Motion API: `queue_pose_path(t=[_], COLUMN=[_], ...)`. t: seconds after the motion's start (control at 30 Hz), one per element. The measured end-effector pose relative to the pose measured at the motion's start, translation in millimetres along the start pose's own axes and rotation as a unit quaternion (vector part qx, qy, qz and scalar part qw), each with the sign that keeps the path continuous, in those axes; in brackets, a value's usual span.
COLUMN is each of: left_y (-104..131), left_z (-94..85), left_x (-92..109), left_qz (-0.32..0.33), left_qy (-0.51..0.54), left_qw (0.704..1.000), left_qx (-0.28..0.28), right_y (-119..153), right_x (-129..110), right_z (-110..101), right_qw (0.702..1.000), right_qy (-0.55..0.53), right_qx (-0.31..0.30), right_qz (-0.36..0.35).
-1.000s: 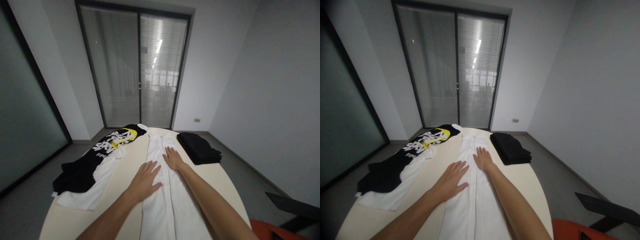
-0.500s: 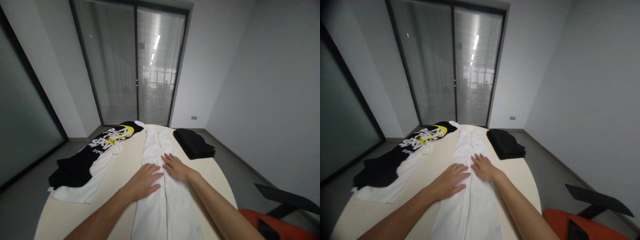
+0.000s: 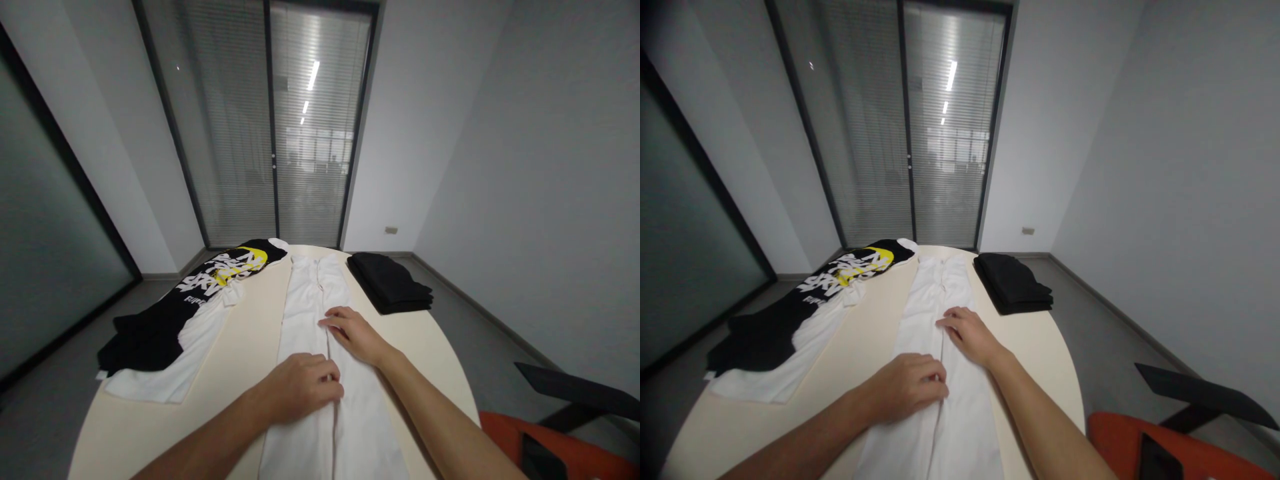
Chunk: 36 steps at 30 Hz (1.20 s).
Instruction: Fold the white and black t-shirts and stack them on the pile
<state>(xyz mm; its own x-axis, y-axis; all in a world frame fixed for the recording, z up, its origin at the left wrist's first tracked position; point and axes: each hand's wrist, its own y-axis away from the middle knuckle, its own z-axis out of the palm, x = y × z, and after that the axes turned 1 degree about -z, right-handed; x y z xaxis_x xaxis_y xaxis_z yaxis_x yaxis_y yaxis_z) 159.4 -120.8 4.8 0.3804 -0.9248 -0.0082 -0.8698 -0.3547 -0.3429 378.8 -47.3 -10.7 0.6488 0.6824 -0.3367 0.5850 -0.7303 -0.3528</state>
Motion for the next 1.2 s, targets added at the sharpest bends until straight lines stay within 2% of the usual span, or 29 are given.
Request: queue_pose_path(t=[0.17,0.33,0.47,0.57,0.67,0.77,0.9,1.0,1.1,1.2], left_y=[1,3,4,6,8,11,19,24,24,21], left_z=[-1.5,-1.6,-3.0,-4.0,-10.9,-25.8,-42.6,-42.6,-37.2,-35.4], left_x=[0,-1,1,0,-2,-5,-6,-7,-11,-14], left_qz=[0.018,-0.001,-0.017,-0.037,-0.051,-0.086,-0.150,-0.184,-0.193,-0.195], left_qy=[0.002,0.017,0.042,0.078,0.127,0.177,0.237,0.255,0.265,0.259], left_qw=[1.000,1.000,0.998,0.995,0.989,0.978,0.948,0.929,0.925,0.929], left_qx=[-0.004,-0.025,-0.035,-0.045,-0.058,-0.074,-0.151,-0.196,-0.193,-0.175], right_y=[-4,-8,-10,-10,-8,-4,2,6,9,9], right_x=[-5,-11,-12,-11,-9,-9,-11,-14,-18,-22], right_z=[2,1,3,6,5,-4,-18,-22,-23,-22], right_qw=[0.999,0.997,0.997,0.998,0.998,0.997,0.992,0.979,0.964,0.972], right_qy=[0.038,0.055,0.034,-0.010,-0.049,-0.067,-0.106,-0.149,-0.179,-0.162], right_qx=[0.019,0.014,0.045,0.034,0.014,0.015,-0.055,-0.132,-0.193,-0.172], right_qz=[0.021,0.046,0.058,0.044,0.023,0.019,0.043,0.046,0.026,0.006])
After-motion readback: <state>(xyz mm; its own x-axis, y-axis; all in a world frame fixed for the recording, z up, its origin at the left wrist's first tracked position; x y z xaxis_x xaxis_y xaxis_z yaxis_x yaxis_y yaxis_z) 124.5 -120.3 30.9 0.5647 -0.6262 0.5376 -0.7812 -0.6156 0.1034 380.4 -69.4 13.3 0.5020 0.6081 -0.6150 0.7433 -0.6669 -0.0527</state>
